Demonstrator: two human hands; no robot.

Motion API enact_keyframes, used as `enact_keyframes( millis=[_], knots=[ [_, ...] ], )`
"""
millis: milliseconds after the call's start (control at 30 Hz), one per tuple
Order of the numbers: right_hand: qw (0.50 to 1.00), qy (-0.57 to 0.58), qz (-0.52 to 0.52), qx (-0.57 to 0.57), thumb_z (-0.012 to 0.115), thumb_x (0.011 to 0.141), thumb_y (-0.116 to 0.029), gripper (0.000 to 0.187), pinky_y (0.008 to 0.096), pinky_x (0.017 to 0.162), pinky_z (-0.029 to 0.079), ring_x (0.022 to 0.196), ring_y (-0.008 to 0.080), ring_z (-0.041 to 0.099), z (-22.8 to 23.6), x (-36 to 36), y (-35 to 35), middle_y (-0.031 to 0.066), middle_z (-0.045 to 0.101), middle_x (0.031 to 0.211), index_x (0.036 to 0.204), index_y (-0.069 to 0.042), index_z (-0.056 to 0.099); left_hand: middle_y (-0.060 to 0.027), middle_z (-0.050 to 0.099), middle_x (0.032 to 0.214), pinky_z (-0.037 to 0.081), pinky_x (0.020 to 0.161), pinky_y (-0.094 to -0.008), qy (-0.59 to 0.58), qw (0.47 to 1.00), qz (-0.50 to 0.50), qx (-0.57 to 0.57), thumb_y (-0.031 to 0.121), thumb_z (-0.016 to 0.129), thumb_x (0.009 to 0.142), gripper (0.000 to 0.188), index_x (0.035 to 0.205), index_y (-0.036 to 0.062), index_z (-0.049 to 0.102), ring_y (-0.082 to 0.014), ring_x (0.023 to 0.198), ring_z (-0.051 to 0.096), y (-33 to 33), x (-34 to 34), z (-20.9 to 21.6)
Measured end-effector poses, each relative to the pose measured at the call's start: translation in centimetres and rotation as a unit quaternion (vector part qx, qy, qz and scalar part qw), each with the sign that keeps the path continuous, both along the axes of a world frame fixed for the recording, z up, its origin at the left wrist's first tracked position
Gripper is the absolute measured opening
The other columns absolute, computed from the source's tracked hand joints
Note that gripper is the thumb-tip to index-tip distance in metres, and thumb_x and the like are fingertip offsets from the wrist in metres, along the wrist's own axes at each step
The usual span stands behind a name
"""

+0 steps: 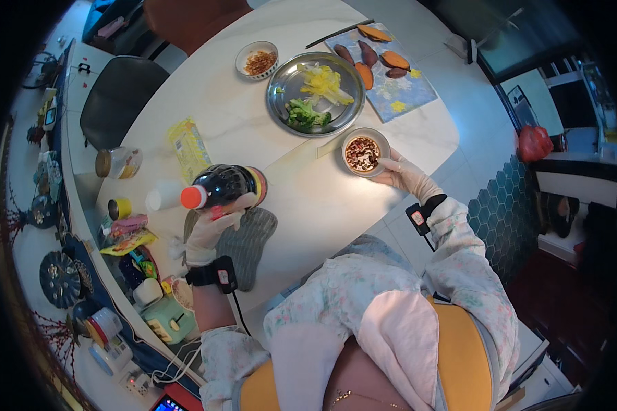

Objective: The person clears a cluttered kitchen table, moves a packaged food item into the refrigerator, washes dishes and utensils at the sink, and wipes the table surface with a cloth. They handle bowls, chopsticks, a bottle, and a plastic bag during the process.

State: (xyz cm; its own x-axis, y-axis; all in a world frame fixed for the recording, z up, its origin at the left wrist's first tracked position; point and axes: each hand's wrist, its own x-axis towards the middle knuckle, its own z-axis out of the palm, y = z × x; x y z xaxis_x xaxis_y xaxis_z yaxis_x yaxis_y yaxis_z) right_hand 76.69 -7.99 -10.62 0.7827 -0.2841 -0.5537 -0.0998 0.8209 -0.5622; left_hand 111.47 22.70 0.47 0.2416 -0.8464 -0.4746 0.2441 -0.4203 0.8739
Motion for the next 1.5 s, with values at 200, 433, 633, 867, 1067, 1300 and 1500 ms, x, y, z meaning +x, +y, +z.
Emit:
enact_keyframes(
  millis=[200, 433, 633, 867, 1067, 1300, 1500],
  knots=[
    [0.997, 0.018, 0.047, -0.052, 0.06, 0.09, -0.013, 0.064, 0.034, 0.091, 0.054, 0.107, 0.0217, 0.062, 3.7, 1.8, 1.1, 0.0136, 0.053, 0.129, 0.145, -0.01, 0.028, -0.0083, 0.062, 0.1, 0.047, 0.076, -0.0249, -0.091, 0.995, 0.037, -0.003, 0.002, 0.052, 0.085, 0.036, 0.121, -0.0019, 0.057, -0.0149, 0.081, 0.055, 0.4, -2.4, -2.4],
    [0.985, -0.027, 0.15, -0.076, 0.064, 0.088, -0.019, 0.065, 0.0307, 0.084, 0.056, 0.101, 0.0188, 0.064, 10.1, 7.8, 4.4, 0.0121, 0.057, 0.123, 0.144, -0.009, 0.031, -0.0146, 0.043, 0.139, 0.034, 0.103, -0.0313, -0.055, 0.987, -0.009, -0.153, 0.028, 0.05, 0.09, 0.064, 0.143, -0.0021, 0.029, -0.013, 0.1, 0.049, -2.7, -3.7, -2.1],
    [0.958, -0.024, 0.263, -0.113, 0.067, 0.086, -0.025, 0.066, 0.024, 0.074, 0.057, 0.084, 0.0136, 0.068, 15.9, 12.4, 5.8, 0.0098, 0.065, 0.109, 0.142, -0.009, 0.036, -0.0131, 0.031, 0.148, 0.02, 0.114, -0.0327, 0.04, 0.971, 0.031, -0.235, 0.067, 0.037, 0.09, 0.093, 0.147, -0.0044, 0.018, -0.0206, 0.137, 0.03, -4.2, -4.0, -1.6],
    [0.923, -0.066, 0.36, -0.119, 0.067, 0.085, -0.029, 0.068, 0.0271, 0.076, 0.056, 0.082, 0.0163, 0.069, 17.5, 15.5, 5.5, 0.011, 0.069, 0.098, 0.14, -0.006, 0.037, -0.0168, 0.051, 0.129, 0.035, 0.104, -0.0335, 0.037, 0.975, 0.142, -0.168, 0.021, 0.044, 0.098, 0.046, 0.134, -0.0067, 0.036, -0.0214, 0.121, 0.047, -0.7, -3.4, -5.1],
    [0.898, -0.084, 0.42, -0.105, 0.068, 0.084, -0.032, 0.07, 0.0282, 0.079, 0.056, 0.084, 0.0179, 0.069, 17.4, 17.5, 5.0, 0.0124, 0.069, 0.098, 0.14, -0.004, 0.037, -0.016, 0.045, 0.138, 0.034, 0.108, -0.0419, -0.164, 0.978, 0.081, -0.096, 0.052, 0.042, 0.093, 0.072, 0.14, -0.0021, 0.034, -0.0271, 0.126, 0.046, 0.4, -4.1, -2.3],
    [0.891, -0.077, 0.435, -0.101, 0.067, 0.084, -0.039, 0.067, 0.0269, 0.076, 0.055, 0.079, 0.0182, 0.069, 13.1, 21.0, 0.5, 0.0119, 0.069, 0.09, 0.135, -0.003, 0.044, -0.0161, 0.049, 0.134, 0.038, 0.105, -0.0407, 0.188, 0.921, 0.289, -0.181, 0.047, 0.045, 0.092, 0.067, 0.137, -0.0022, 0.038, -0.0272, 0.121, 0.05, -0.4, -6.3, 1.5],
    [0.871, 0.141, 0.029, -0.469, 0.057, 0.091, -0.028, 0.047, 0.0225, 0.06, 0.051, 0.068, 0.0129, 0.065, 3.2, 31.4, -13.3, 0.0089, 0.065, 0.093, 0.124, 0.005, 0.053, -0.0139, 0.055, 0.126, 0.04, 0.102, -0.0398, 0.038, 0.946, 0.306, -0.097, 0.045, 0.041, 0.094, 0.059, 0.133, 0.0006, 0.044, -0.0256, 0.116, 0.053, 1.7, -7.0, 2.4]
  ],
)
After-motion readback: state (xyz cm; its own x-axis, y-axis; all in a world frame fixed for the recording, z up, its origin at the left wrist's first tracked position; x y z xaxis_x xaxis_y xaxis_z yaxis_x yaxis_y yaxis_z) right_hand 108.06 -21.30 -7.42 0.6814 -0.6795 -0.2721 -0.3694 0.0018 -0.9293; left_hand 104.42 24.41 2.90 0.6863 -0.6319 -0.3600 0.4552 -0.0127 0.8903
